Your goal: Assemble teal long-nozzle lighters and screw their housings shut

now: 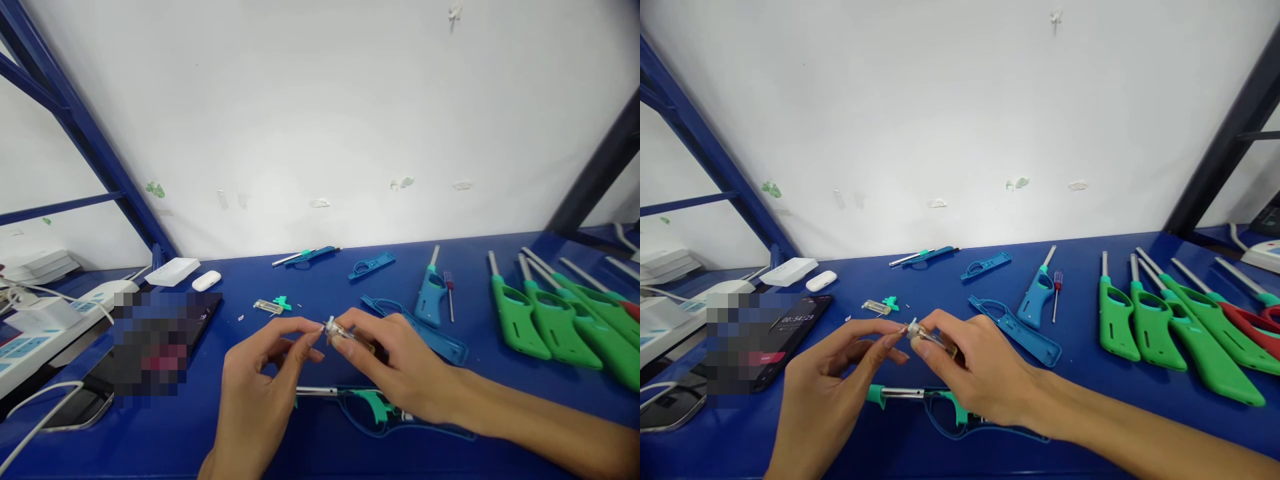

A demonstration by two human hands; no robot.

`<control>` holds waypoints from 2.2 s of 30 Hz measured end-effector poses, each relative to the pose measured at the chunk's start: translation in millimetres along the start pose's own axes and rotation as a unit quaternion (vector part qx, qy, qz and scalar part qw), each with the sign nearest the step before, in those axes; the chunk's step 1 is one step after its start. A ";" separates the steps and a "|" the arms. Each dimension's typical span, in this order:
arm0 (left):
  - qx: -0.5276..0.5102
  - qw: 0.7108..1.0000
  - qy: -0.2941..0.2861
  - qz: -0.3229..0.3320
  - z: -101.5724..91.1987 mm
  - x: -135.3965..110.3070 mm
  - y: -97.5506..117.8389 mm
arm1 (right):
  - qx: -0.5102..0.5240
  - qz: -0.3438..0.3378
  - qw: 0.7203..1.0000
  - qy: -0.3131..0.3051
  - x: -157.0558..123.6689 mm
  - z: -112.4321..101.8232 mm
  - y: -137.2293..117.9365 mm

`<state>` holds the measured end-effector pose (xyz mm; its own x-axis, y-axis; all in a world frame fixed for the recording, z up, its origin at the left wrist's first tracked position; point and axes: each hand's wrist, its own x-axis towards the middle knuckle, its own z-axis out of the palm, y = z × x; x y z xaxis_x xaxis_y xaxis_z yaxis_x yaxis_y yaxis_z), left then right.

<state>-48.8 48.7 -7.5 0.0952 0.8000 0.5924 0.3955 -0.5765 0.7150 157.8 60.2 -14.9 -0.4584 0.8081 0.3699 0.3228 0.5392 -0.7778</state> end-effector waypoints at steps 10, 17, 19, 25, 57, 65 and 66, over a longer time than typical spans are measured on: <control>0.052 0.994 0.033 0.094 5.0 -2.8 -10.1 | -0.010 -0.009 1.000 -0.007 0.0 0.3 -1.3; 0.074 0.992 0.050 0.094 5.9 -5.7 -7.2 | -0.016 -0.011 0.999 0.036 0.4 -3.1 -3.6; 0.077 0.992 0.045 0.091 6.3 -5.8 -7.3 | -0.015 -0.012 0.999 0.029 0.0 -3.0 -4.2; 0.086 0.991 0.038 0.097 6.8 -5.7 -7.7 | -0.007 -0.015 1.000 0.018 0.0 -0.8 -5.5; 0.219 0.936 0.091 0.261 7.3 -9.8 -8.5 | -0.041 -0.062 0.996 -0.055 -7.3 0.6 2.1; 0.220 0.937 0.079 0.260 7.4 -8.5 -11.5 | -0.095 -0.085 0.991 -0.042 -6.4 7.2 4.6; 0.219 0.938 0.075 0.260 7.5 -8.5 -12.3 | -0.099 -0.083 0.991 -0.042 -5.7 6.9 4.5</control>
<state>-47.6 50.3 -24.0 0.2626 0.3788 0.8874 0.6714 -0.7323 0.1140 156.2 56.4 -24.1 -0.5834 0.6865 0.4339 0.3902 0.7055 -0.5916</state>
